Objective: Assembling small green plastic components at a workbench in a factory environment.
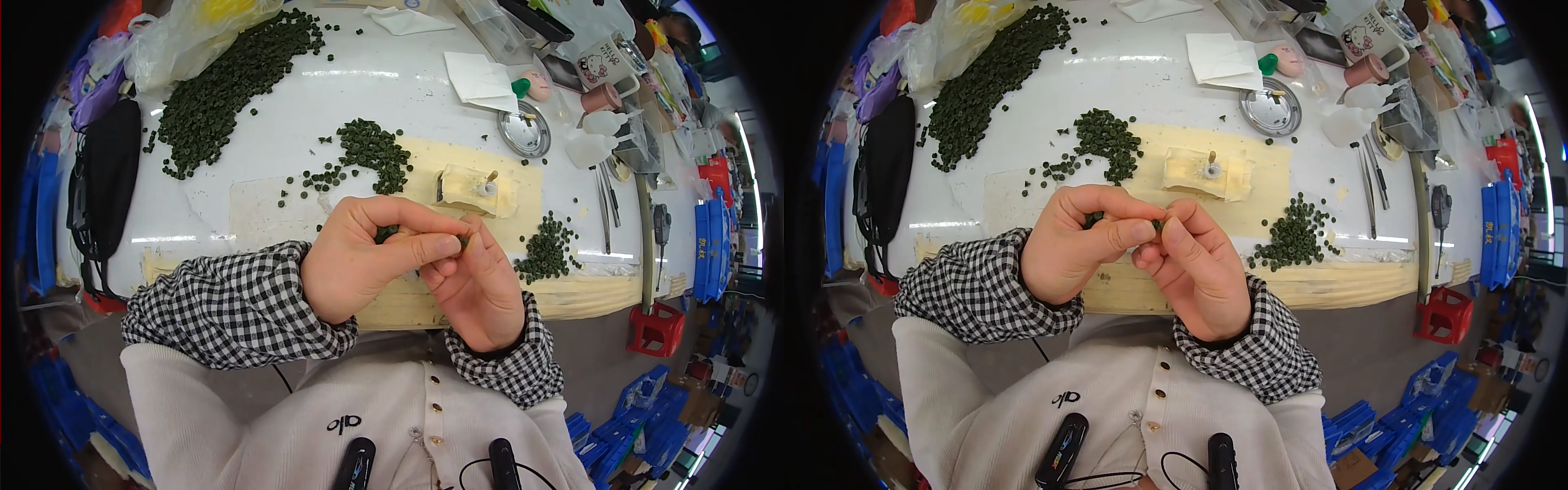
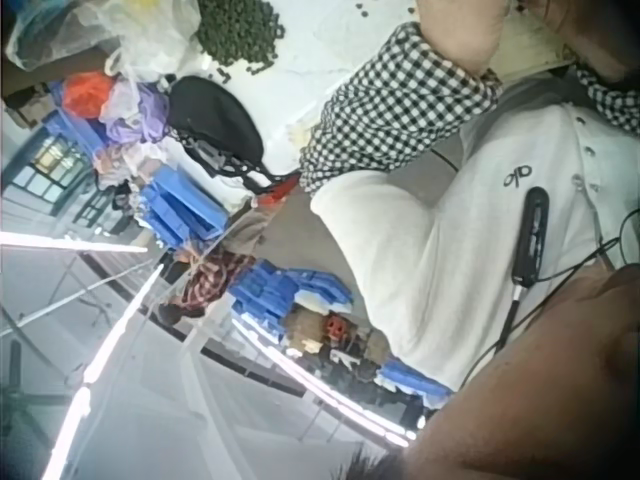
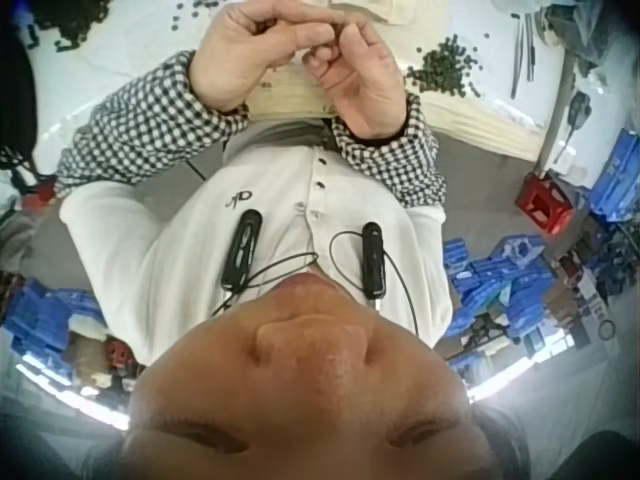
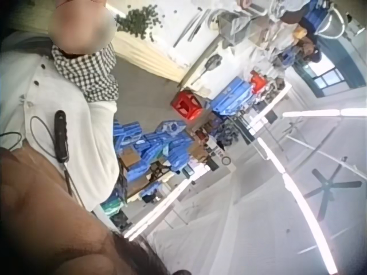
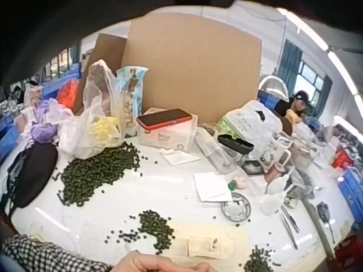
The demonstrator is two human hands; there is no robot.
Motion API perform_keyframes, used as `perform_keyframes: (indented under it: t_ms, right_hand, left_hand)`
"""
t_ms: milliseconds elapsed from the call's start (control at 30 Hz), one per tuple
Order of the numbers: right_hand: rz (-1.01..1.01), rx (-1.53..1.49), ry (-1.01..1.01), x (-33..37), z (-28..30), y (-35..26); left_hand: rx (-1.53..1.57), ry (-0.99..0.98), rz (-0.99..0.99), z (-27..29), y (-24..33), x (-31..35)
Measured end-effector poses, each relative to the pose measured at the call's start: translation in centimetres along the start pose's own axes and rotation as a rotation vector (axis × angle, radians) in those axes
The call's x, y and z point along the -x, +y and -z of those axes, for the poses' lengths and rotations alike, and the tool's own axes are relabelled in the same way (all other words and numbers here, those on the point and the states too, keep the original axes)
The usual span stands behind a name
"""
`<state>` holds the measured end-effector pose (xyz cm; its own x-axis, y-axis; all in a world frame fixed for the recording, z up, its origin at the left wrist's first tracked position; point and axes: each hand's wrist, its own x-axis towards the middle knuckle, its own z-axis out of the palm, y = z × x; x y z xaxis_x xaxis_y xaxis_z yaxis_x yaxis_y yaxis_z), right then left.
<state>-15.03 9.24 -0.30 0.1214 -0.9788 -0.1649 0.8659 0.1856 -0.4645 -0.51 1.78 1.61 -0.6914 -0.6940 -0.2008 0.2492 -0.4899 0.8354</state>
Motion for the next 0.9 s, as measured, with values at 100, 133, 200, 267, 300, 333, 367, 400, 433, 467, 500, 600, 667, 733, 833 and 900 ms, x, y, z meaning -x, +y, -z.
perform_keyframes:
  t_ms: [100, 133, 200, 267, 300, 333, 367, 400, 433, 467, 500, 600, 667, 733, 833, 900]
  right_hand:
    - [-0.019, 0.001, -0.034, -0.1, 0.0, 0.1]
    - [-0.018, 0.002, -0.051, -0.1, 0.0, 0.1]
    - [-0.015, -0.007, -0.056, -0.1, -0.2, 0.2]
    - [-0.010, -0.029, -0.032, 0.0, -0.7, 0.3]
    - [0.042, 0.043, -0.011, 0.0, -0.7, 0.3]
    - [0.095, 0.115, 0.011, 0.1, -0.7, 0.2]
    - [0.149, 0.186, 0.033, 0.2, -0.7, 0.1]
    - [0.233, 0.329, 0.058, 0.3, -0.8, 0.1]
    - [0.319, 0.471, 0.085, 0.4, -0.8, 0.0]
    - [0.404, 0.613, 0.112, 0.5, -0.9, -0.1]
    - [0.483, 0.716, 0.087, 0.6, -0.9, -0.3]
    - [0.693, 1.102, 0.082, 0.6, -0.8, -0.5]
    - [0.688, 1.132, 0.103, 0.9, -1.2, -0.5]
    - [0.697, 1.145, 0.117, 0.9, -1.3, -0.4]
    - [0.720, 1.176, 0.111, 0.8, -1.0, -0.5]
    - [0.718, 1.239, 0.079, 0.7, -1.2, -0.7]
  left_hand:
    - [-0.055, -0.028, -0.013, 0.2, 0.3, 0.1]
    - [-0.090, -0.041, -0.058, 0.2, 0.2, 0.2]
    - [-0.160, -0.069, -0.148, 0.4, 0.0, 0.1]
    - [-0.147, -0.075, -0.128, 0.3, 0.2, 0.2]
    - [-0.143, -0.075, -0.120, 0.3, 0.3, 0.2]
    - [-0.139, -0.064, -0.127, 0.3, 0.2, 0.1]
    - [-0.135, -0.053, -0.134, 0.3, -0.1, 0.0]
    - [-0.134, -0.042, -0.142, 0.3, -0.1, -0.1]
    - [-0.130, -0.043, -0.131, 0.3, 0.0, -0.1]
    - [-0.127, -0.044, -0.120, 0.4, 0.2, -0.1]
    - [-0.123, -0.047, -0.106, 0.4, 0.3, -0.1]
    - [-0.145, -0.043, -0.100, 0.3, 1.2, 0.0]
    - [-0.129, -0.045, -0.096, 0.3, 1.3, -0.1]
    - [-0.117, -0.043, -0.095, 0.3, 1.3, -0.1]
    - [-0.107, -0.034, -0.086, 0.3, 1.1, -0.1]
    - [-0.113, -0.021, -0.066, 0.5, 1.0, -0.1]
